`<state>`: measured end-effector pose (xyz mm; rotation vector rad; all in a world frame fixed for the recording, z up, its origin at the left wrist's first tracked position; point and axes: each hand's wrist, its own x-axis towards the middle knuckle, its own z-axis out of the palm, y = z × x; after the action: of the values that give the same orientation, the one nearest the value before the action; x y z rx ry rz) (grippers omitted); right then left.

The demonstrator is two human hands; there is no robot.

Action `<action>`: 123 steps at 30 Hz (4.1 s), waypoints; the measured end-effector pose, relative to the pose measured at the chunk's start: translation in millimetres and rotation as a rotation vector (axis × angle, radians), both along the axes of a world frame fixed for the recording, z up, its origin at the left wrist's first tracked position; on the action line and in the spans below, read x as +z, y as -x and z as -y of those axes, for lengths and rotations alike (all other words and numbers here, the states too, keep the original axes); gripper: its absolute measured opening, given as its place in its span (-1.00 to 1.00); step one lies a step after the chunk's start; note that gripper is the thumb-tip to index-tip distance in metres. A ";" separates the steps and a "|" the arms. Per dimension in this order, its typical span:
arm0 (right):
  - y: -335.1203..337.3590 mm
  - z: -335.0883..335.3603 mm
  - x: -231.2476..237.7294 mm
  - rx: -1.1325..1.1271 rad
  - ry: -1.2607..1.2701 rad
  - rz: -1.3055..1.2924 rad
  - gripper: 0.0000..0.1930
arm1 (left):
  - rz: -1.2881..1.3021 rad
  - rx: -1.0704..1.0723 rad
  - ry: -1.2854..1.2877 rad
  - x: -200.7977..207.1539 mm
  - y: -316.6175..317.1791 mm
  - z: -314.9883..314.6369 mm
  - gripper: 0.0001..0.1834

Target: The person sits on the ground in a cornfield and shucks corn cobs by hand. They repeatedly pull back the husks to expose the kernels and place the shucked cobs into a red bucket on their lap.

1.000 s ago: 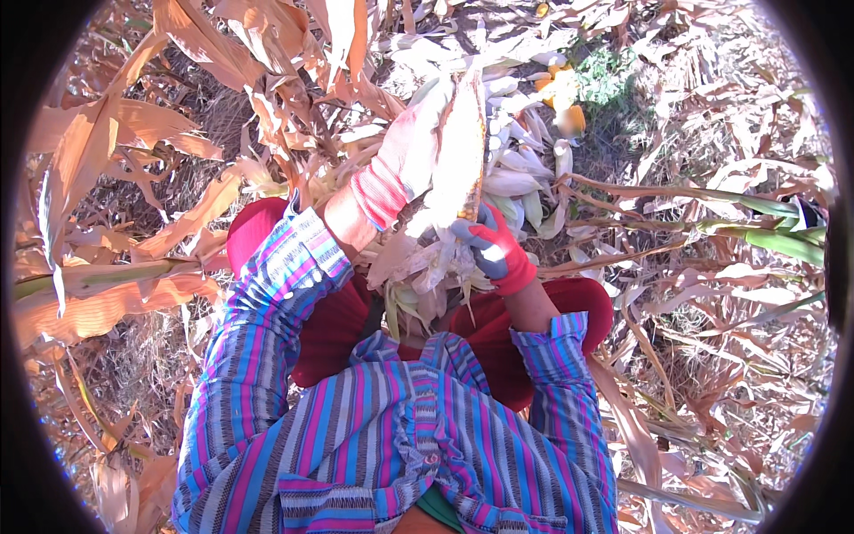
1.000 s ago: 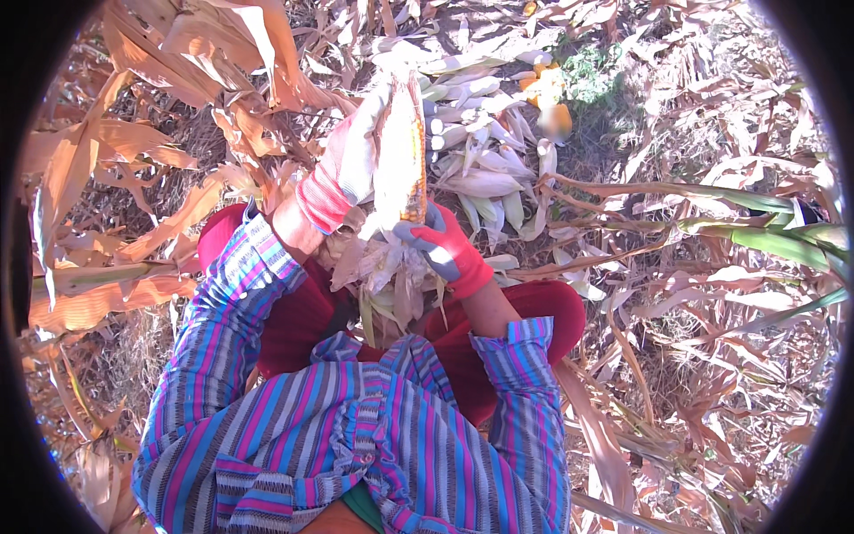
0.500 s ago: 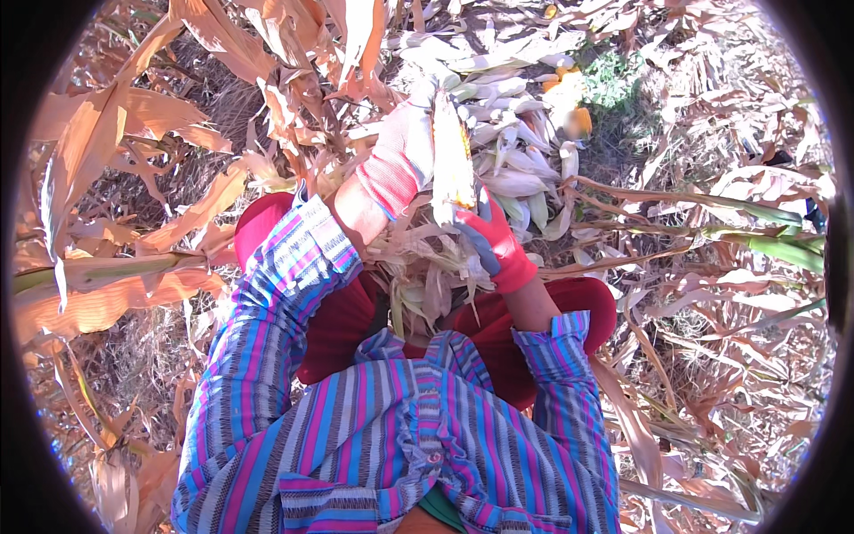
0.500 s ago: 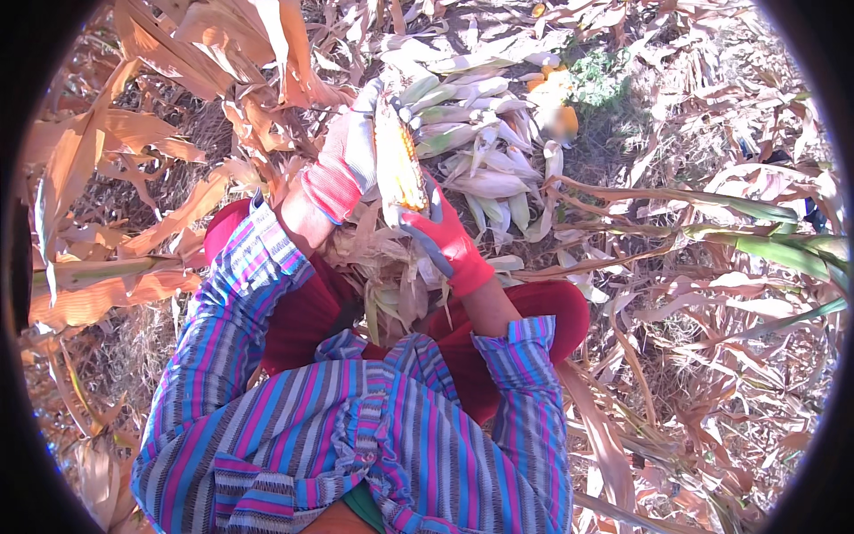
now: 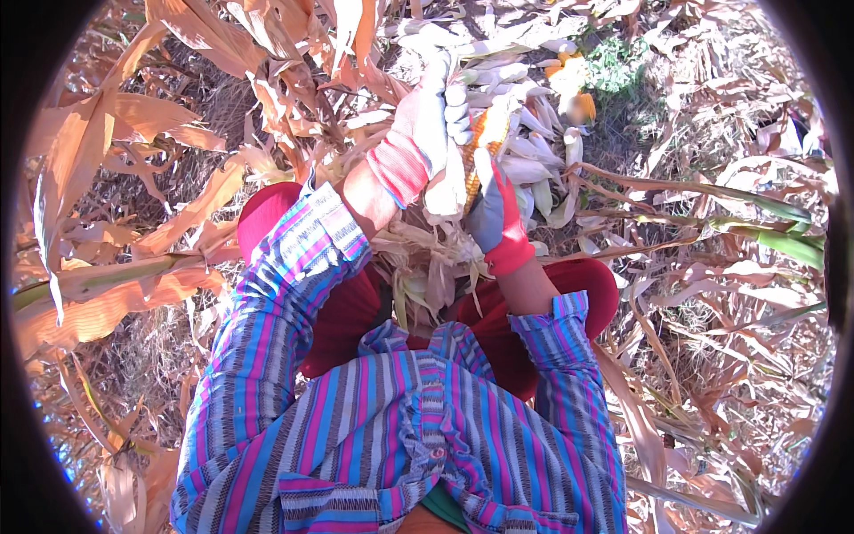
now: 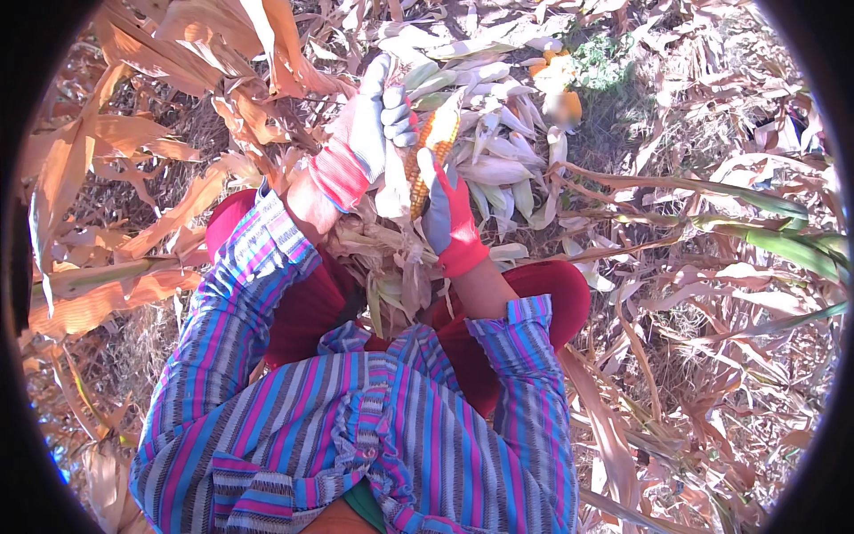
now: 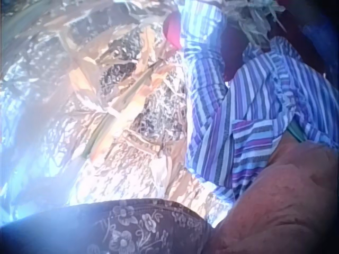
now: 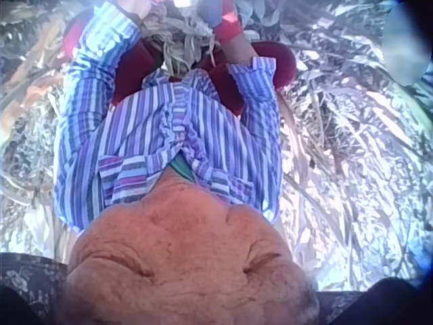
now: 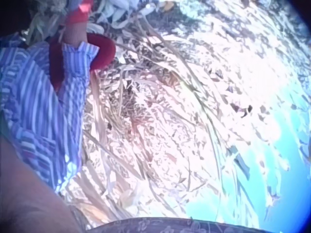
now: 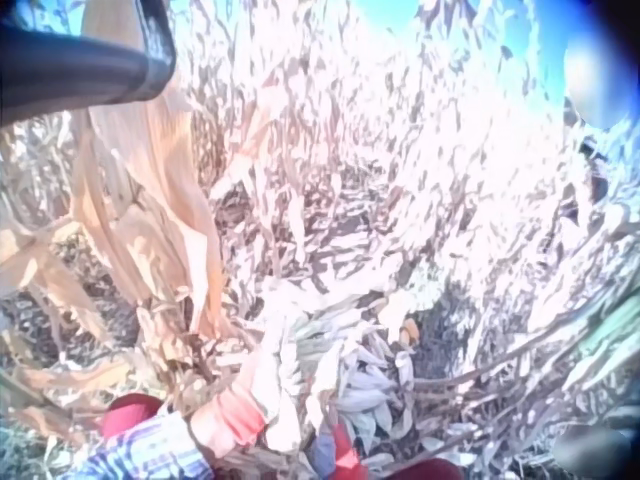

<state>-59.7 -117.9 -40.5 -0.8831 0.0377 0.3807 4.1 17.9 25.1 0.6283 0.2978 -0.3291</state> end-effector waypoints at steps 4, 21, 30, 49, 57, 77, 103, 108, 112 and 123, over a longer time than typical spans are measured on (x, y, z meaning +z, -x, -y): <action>-13.4 22.5 4.5 -0.206 -0.094 -0.179 -0.62 | 0.028 -0.238 -0.018 22.4 20.4 16.0 -0.44; -21.1 80.0 44.6 -0.502 0.224 0.228 -0.66 | 0.575 -0.348 -1.178 -29.6 27.2 8.3 -0.46; -7.5 57.7 48.9 -0.434 0.237 0.182 -0.59 | 0.313 -0.783 -0.707 -34.9 61.5 38.3 -0.70; -10.1 58.6 -24.4 0.081 -0.110 -0.535 -0.48 | 1.426 -0.840 -1.400 -32.7 104.4 51.9 -0.74; -9.7 77.1 -107.4 -0.071 0.178 -0.735 -0.62 | 1.651 -1.276 -1.634 -67.7 124.6 39.2 -0.37; 116.3 90.3 -334.4 -0.514 0.691 -0.707 -0.83 | 1.181 -0.453 -1.943 70.2 18.9 -43.3 -0.39; -20.1 177.1 -270.7 0.102 0.885 -0.692 -0.51 | 1.151 -0.604 -1.914 75.9 21.8 -24.7 -0.39; -49.2 185.8 -222.1 0.932 1.224 -0.443 -0.48 | 1.197 -0.633 -1.974 65.8 23.9 -21.5 -0.36; -23.7 139.8 -207.4 1.536 1.406 0.099 -0.45 | 1.203 -0.718 -1.987 62.8 28.9 -9.4 -0.37; -107.2 148.5 -190.9 0.108 2.071 0.011 -0.34 | 1.174 -0.677 -1.942 69.8 20.8 -18.3 -0.32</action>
<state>47.5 -266.4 -231.4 -2.9343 0.4297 0.3451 -16.7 36.2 95.0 2.6908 -0.9533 -0.1587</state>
